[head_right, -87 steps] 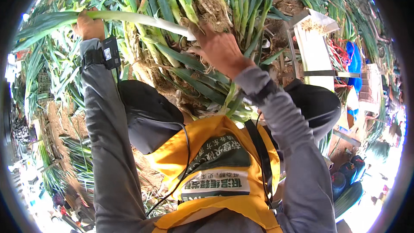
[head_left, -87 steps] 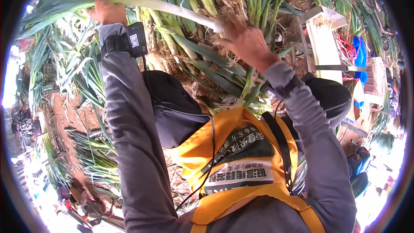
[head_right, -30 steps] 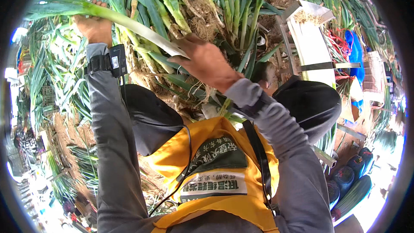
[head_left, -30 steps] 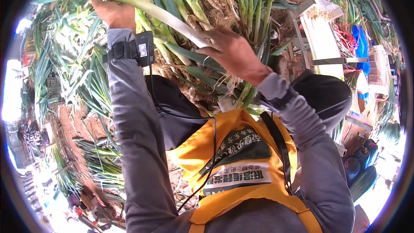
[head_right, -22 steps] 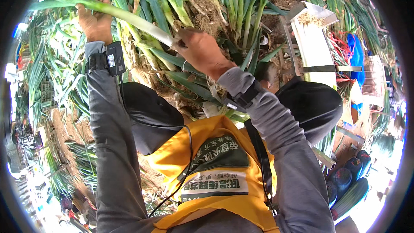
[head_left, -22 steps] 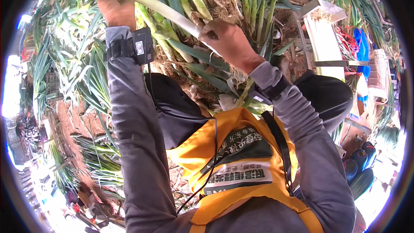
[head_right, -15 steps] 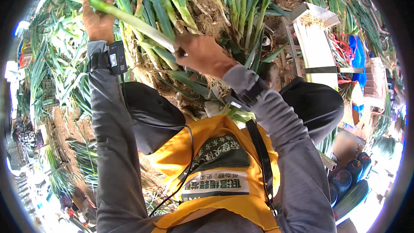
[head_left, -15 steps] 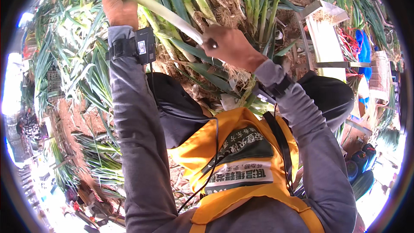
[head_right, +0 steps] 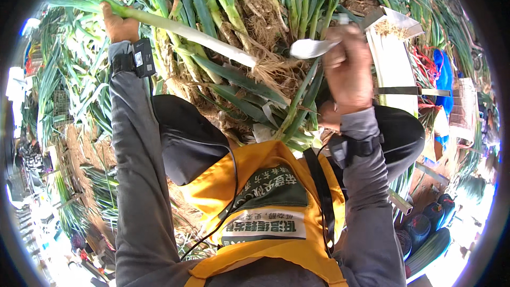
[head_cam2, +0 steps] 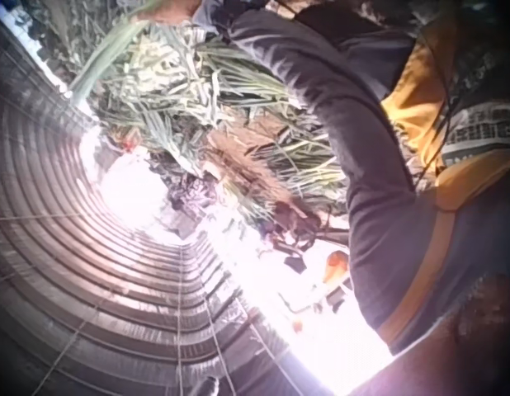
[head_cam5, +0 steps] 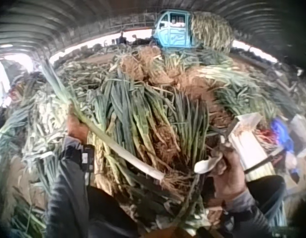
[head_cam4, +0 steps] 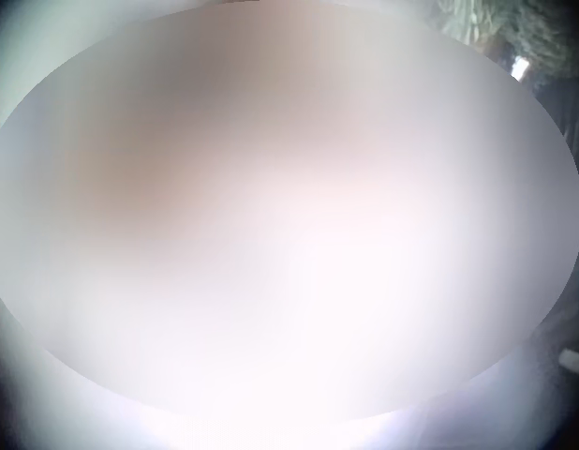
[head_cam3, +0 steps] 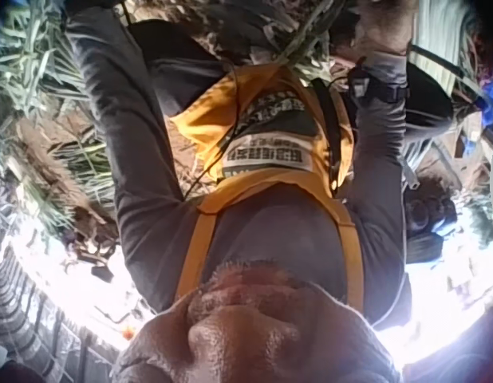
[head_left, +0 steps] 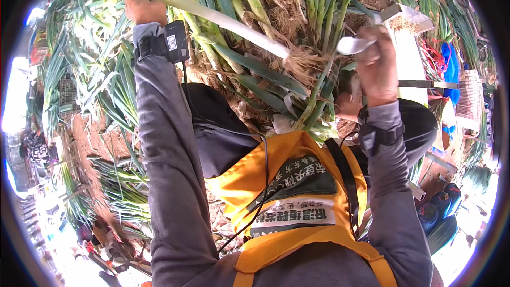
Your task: Peeling the outer skins from leeks and stacking them in a metal tray.
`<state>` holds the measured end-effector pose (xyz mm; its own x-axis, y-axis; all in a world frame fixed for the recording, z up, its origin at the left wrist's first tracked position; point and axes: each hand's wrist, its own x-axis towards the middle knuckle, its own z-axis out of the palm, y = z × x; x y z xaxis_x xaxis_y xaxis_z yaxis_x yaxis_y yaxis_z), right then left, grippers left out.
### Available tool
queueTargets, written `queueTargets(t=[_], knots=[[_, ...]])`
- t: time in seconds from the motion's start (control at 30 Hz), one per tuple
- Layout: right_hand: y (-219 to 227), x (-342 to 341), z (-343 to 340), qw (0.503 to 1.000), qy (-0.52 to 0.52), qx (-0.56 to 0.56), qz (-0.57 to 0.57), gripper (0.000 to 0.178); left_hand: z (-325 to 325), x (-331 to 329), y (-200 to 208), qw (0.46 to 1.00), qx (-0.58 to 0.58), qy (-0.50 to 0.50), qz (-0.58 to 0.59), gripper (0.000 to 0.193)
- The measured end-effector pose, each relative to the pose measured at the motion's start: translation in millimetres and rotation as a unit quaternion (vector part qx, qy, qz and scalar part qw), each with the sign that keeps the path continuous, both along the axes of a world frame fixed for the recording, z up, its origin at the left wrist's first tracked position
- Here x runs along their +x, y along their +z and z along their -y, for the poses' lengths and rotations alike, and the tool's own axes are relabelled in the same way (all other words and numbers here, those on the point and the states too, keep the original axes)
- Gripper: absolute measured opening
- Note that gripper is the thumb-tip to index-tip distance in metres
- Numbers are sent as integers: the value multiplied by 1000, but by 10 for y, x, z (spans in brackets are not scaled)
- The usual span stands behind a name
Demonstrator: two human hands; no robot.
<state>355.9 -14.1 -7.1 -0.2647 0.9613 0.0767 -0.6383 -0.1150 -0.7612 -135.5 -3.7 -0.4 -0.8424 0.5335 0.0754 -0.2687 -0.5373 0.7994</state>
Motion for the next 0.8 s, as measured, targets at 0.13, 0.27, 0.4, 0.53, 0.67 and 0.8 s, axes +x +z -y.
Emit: queueTargets(t=[0.13, 0.27, 0.4, 0.53, 0.67, 0.8], knots=[[-56, -109, 58, 863, 96, 166, 467, 18, 159, -374, -44, 996, -69, 43, -42, 47], [-492, -514, 302, 572, 46, 535, 620, 24, 137, -164, 155, 1000, -9, -4, -22, 40], [-311, -1137, 301, 748, -61, 448, 486, 24, -12, 270, 246, 998, 23, -28, 47, 22], [-501, -1441, 160, 675, -74, 490, 546, 17, -54, 483, 267, 996, 47, -50, 58, 26], [-547, -1507, 189, 669, -81, 496, 548, 15, 7, 414, 247, 994, 52, -68, 61, 27], [-536, -1537, 188, 641, -97, 496, 577, 17, 31, 436, 233, 997, 26, -55, 37, 28]])
